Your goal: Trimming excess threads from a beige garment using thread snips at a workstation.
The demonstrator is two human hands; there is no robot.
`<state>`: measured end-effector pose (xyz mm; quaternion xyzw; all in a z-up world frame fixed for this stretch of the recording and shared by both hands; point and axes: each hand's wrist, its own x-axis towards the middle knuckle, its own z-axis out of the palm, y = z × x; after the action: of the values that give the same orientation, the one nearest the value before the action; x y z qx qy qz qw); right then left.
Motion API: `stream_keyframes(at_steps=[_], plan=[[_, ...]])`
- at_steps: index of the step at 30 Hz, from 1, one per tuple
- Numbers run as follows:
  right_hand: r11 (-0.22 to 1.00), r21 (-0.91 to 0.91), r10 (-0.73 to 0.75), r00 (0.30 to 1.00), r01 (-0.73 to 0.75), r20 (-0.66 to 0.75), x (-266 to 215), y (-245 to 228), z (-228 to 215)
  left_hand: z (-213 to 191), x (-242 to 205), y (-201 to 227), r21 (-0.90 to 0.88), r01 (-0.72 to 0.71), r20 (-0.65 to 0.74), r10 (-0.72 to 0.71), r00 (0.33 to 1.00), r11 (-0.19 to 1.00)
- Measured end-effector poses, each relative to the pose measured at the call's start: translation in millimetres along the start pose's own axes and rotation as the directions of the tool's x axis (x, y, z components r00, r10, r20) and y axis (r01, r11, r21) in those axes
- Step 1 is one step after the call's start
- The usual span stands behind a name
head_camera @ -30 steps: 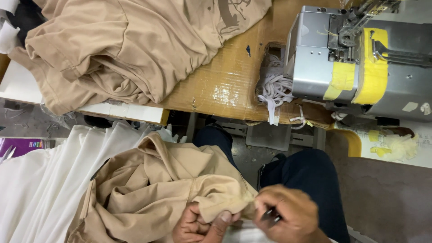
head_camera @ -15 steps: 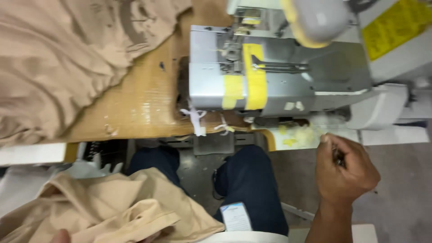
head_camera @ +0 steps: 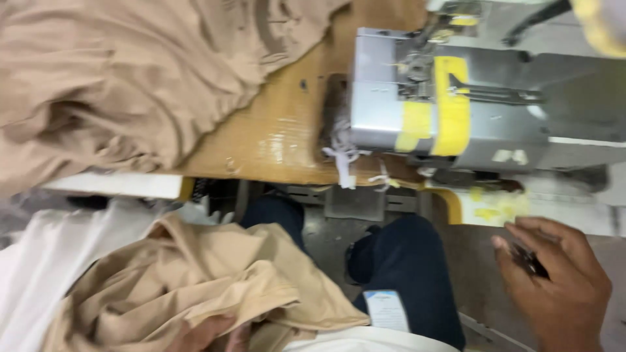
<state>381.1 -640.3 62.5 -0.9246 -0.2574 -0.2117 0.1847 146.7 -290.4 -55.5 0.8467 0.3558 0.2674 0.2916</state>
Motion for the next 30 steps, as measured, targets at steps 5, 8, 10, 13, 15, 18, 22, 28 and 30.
stream_keyframes(at_steps=[5,8,10,13,15,18,22,28,30], plan=[[0.903,0.4,-0.18,0.983,0.159,0.016,-8.2,-108.1,56.2,-21.7,-3.7,-2.8,0.565,0.19,0.311,-0.421,0.852,0.803],[0.69,0.669,-0.382,0.924,0.278,0.011,8.3,-160.2,70.3,-17.7,-10.7,12.2,0.471,-0.053,0.208,-0.052,0.977,0.881],[0.598,0.749,-0.436,0.9,0.285,0.005,20.8,-178.8,74.1,6.7,-8.7,-32.4,0.343,-0.184,0.043,0.181,0.983,0.921],[0.423,0.885,-0.395,0.919,0.195,-0.014,34.3,-182.6,76.9,14.6,-21.1,-103.8,0.076,0.919,0.776,-0.601,0.19,0.388],[0.316,0.949,-0.379,0.916,-0.006,0.132,36.3,-175.1,73.9,-18.5,16.0,-22.5,-0.129,-0.492,-0.218,0.459,0.861,0.861],[0.381,0.912,-0.36,0.883,-0.154,0.3,41.8,-169.9,67.0,-24.1,62.1,-23.0,-0.835,0.102,0.517,0.707,0.482,0.541],[0.37,0.869,-0.334,0.826,-0.328,0.454,39.4,-163.2,64.4,-43.7,24.3,54.5,-0.575,0.311,0.466,-0.009,0.885,0.757],[0.345,0.824,-0.284,0.788,-0.448,0.547,30.9,-166.1,74.2,-37.6,41.0,67.6,-0.508,0.566,0.816,0.153,0.557,0.649],[0.369,0.852,-0.257,0.84,-0.371,0.477,32.7,-171.0,75.5,-32.9,30.4,69.3,-0.562,0.664,0.79,0.083,0.607,0.493]])
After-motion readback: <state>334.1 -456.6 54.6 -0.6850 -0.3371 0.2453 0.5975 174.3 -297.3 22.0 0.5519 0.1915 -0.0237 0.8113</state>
